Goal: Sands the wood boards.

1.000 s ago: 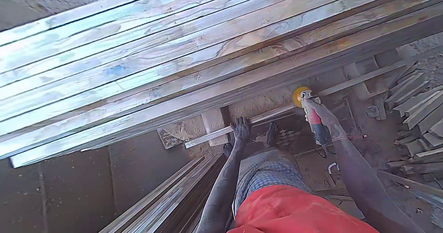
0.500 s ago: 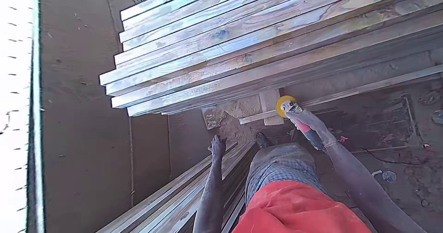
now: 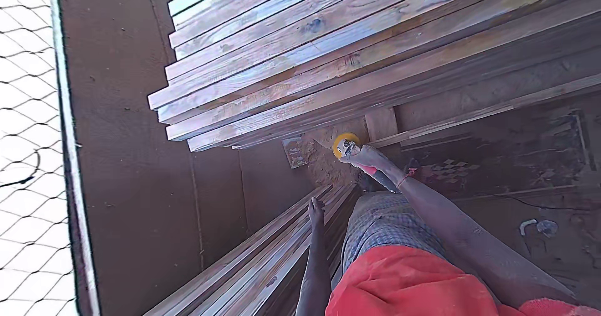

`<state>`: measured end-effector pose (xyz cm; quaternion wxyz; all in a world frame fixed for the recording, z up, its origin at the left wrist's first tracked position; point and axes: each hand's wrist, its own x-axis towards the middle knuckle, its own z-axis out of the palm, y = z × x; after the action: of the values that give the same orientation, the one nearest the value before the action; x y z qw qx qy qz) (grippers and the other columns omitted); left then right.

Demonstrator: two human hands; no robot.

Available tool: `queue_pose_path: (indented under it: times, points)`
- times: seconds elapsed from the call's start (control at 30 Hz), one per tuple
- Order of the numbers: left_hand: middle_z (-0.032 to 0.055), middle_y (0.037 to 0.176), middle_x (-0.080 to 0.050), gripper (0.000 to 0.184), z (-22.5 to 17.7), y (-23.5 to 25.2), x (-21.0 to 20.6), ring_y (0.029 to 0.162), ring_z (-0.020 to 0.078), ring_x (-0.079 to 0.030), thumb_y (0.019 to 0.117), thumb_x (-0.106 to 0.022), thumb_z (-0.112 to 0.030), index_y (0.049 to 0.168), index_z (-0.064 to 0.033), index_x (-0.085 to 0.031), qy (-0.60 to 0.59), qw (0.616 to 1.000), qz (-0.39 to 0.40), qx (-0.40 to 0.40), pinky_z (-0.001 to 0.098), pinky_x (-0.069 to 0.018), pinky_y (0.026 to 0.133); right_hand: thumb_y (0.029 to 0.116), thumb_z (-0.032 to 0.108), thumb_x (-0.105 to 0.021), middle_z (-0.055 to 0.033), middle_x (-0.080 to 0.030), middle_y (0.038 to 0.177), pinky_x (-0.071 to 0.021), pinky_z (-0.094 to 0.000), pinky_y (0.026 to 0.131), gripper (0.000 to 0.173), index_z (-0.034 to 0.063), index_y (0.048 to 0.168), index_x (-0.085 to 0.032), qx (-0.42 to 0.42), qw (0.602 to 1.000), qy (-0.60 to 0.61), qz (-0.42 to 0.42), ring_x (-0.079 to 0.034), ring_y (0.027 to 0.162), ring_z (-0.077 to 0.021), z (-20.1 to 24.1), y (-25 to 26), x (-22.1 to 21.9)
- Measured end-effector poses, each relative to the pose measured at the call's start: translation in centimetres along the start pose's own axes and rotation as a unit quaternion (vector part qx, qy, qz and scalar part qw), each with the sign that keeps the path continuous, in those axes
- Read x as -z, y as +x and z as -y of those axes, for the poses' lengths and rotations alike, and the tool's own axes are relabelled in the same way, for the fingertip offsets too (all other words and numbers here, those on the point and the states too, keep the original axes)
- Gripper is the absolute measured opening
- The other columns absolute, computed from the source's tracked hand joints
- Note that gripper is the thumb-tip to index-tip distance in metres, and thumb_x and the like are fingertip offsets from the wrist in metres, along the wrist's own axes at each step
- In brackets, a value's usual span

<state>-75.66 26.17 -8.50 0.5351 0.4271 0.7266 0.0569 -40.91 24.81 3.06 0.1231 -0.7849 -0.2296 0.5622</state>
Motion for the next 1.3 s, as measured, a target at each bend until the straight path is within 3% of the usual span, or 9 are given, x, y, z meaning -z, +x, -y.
queue_pose_path:
  times: [0.3, 0.37, 0.47, 0.63, 1.03, 1.13, 1.17, 1.23, 1.3]
  points:
    - [0.0165, 0.142, -0.060, 0.051, -14.4, 3.8, -10.2, 0.120, 0.0303, -0.066, 0.1141, -0.028, -0.039, 0.149, -0.0079, -0.049, -0.122, 0.975, 0.150, -0.105, 0.0510, -0.0563, 0.095, 0.0620, 0.085, -0.075, -0.0088, -0.070, 0.082, -0.0602, -0.0440, 0.065, 0.090, 0.0083, 0.109, -0.068, -0.043, 0.984, 0.159, -0.071, -0.069, 0.066, -0.0208, -9.2, -2.5, 4.6]
    - [0.0168, 0.137, -0.063, 0.051, -16.2, 3.7, -12.0, 0.118, 0.0306, -0.065, 0.1138, -0.030, -0.039, 0.138, -0.0042, -0.059, -0.132, 0.968, 0.161, -0.136, 0.0520, -0.0565, 0.094, 0.0658, 0.080, -0.077, -0.0082, -0.070, 0.083, -0.0612, -0.0410, 0.064, 0.088, 0.0092, 0.117, -0.065, -0.060, 0.965, 0.237, -0.098, -0.069, 0.066, -0.0198, -12.3, -4.0, 7.3]
    - [0.0193, 0.112, -0.070, 0.053, -16.9, 2.8, -14.5, 0.099, 0.0274, -0.070, 0.1141, -0.032, -0.036, 0.118, 0.0025, -0.068, -0.111, 0.971, 0.135, -0.163, 0.0463, -0.0598, 0.085, 0.0732, 0.076, -0.075, -0.0065, -0.070, 0.084, -0.0603, -0.0389, 0.062, 0.079, 0.0130, 0.119, -0.065, -0.070, 0.926, 0.338, -0.153, -0.068, 0.066, -0.0189, -17.0, -6.7, 12.0]
    - [0.0156, 0.105, -0.073, 0.056, -16.0, 2.4, -15.7, 0.092, 0.0242, -0.073, 0.1140, -0.029, -0.039, 0.116, 0.0006, -0.069, -0.117, 0.971, 0.074, -0.195, 0.0443, -0.0613, 0.077, 0.0878, 0.071, -0.064, -0.0037, -0.065, 0.081, -0.0596, -0.0385, 0.062, 0.061, 0.0143, 0.112, -0.066, -0.088, 0.872, 0.424, -0.228, -0.066, 0.065, -0.0176, -22.7, -10.8, 21.0]
    - [0.0095, 0.087, -0.072, 0.050, -17.1, 1.7, -20.8, 0.080, 0.0187, -0.071, 0.1135, -0.034, -0.033, 0.103, 0.0023, -0.068, -0.219, 0.942, -0.142, -0.213, 0.0430, -0.0596, 0.076, 0.0922, 0.070, -0.057, -0.0097, -0.065, 0.098, -0.0585, -0.0441, 0.064, 0.065, 0.0195, 0.133, -0.057, -0.126, 0.721, 0.533, -0.424, -0.066, 0.074, -0.0237, -46.2, -13.9, 47.5]
    - [0.0114, 0.088, -0.071, 0.048, -18.2, 1.6, -21.4, 0.080, 0.0178, -0.070, 0.1129, -0.037, -0.030, 0.102, 0.0038, -0.068, -0.100, 0.954, -0.226, -0.169, 0.0401, -0.0580, 0.076, 0.0919, 0.074, -0.053, -0.0120, -0.065, 0.114, -0.0583, -0.0496, 0.074, 0.073, 0.0196, 0.141, -0.054, -0.140, 0.693, 0.518, -0.482, -0.067, 0.089, -0.0262, -48.4, -16.7, 50.7]
    - [0.0147, 0.099, -0.071, 0.049, -19.3, 0.7, -21.4, 0.092, 0.0210, -0.069, 0.1123, -0.037, -0.034, 0.109, 0.0037, -0.069, 0.006, 0.962, -0.244, -0.125, 0.0429, -0.0555, 0.084, 0.0911, 0.077, -0.052, -0.0119, -0.064, 0.119, -0.0576, -0.0508, 0.076, 0.076, 0.0215, 0.144, -0.051, -0.133, 0.693, 0.516, -0.486, -0.066, 0.093, -0.0269, -48.7, -17.6, 50.8]
    - [0.0258, 0.137, -0.062, 0.062, -22.0, -1.4, -21.4, 0.132, 0.0382, -0.057, 0.1111, -0.030, -0.045, 0.133, 0.0046, -0.061, 0.234, 0.955, -0.179, -0.029, 0.0632, -0.0422, 0.107, 0.0897, 0.079, -0.051, -0.0103, -0.063, 0.122, -0.0558, -0.0511, 0.078, 0.077, 0.0243, 0.145, -0.049, -0.110, 0.710, 0.510, -0.472, -0.065, 0.096, -0.0268, -49.1, -18.5, 49.9]
    - [0.0293, 0.138, -0.060, 0.065, -23.0, -2.3, -22.7, 0.132, 0.0427, -0.057, 0.1110, -0.027, -0.045, 0.134, 0.0058, -0.060, 0.325, 0.940, -0.107, -0.013, 0.0633, -0.0447, 0.106, 0.0925, 0.075, -0.051, -0.0096, -0.064, 0.114, -0.0569, -0.0492, 0.072, 0.071, 0.0253, 0.143, -0.050, -0.099, 0.738, 0.492, -0.451, -0.066, 0.086, -0.0255, -49.1, -18.2, 48.6]
